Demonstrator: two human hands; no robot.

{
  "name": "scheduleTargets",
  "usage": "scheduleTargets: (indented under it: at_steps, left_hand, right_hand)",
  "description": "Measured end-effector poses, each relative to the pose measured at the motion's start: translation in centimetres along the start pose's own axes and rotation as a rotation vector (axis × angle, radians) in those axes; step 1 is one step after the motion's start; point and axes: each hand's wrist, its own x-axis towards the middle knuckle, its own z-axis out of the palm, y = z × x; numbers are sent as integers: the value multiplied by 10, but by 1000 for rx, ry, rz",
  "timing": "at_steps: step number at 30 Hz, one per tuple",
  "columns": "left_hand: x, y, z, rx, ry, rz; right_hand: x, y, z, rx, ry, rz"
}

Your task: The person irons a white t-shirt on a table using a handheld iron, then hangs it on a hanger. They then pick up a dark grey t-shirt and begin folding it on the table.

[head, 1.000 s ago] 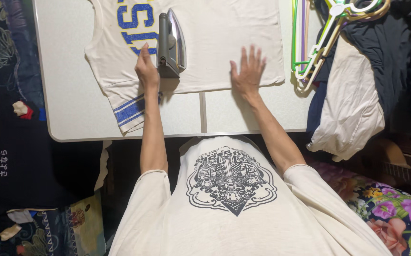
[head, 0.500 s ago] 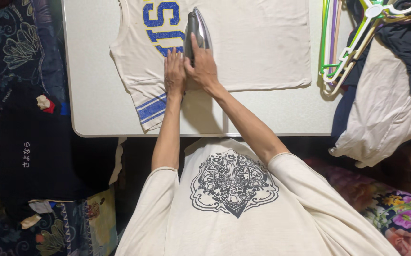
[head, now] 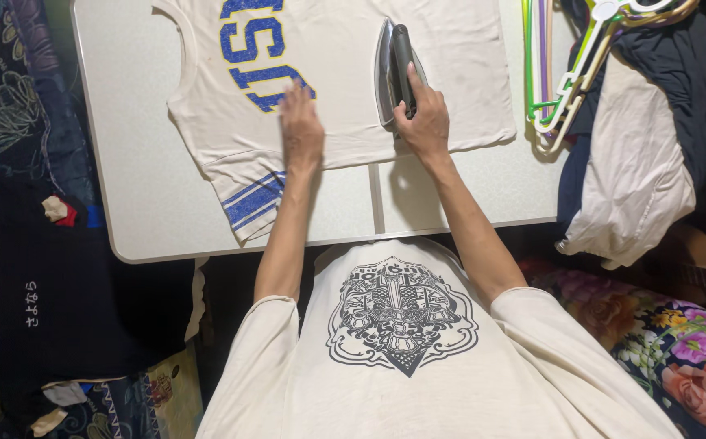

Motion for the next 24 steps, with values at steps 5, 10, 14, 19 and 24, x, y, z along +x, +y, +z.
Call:
scheduleTargets:
  at_steps: [5, 10, 14, 19, 24]
  left_hand:
    - [20, 67, 58, -175, -1, 208]
    - [9, 91, 71, -139, -50, 216]
    - [9, 95, 65, -106, -70, 205]
    - [9, 103, 56, -89, -119, 183]
    - [10, 110, 49, -49, -153, 166]
  right_hand:
    - [17, 2, 7, 90, 100, -41]
    - [17, 10, 14, 58, 5, -15]
    - [8, 42, -4, 3, 0, -9]
    - [2, 94, -38, -53, 7, 85]
    - [0, 131, -70, -106, 60, 107]
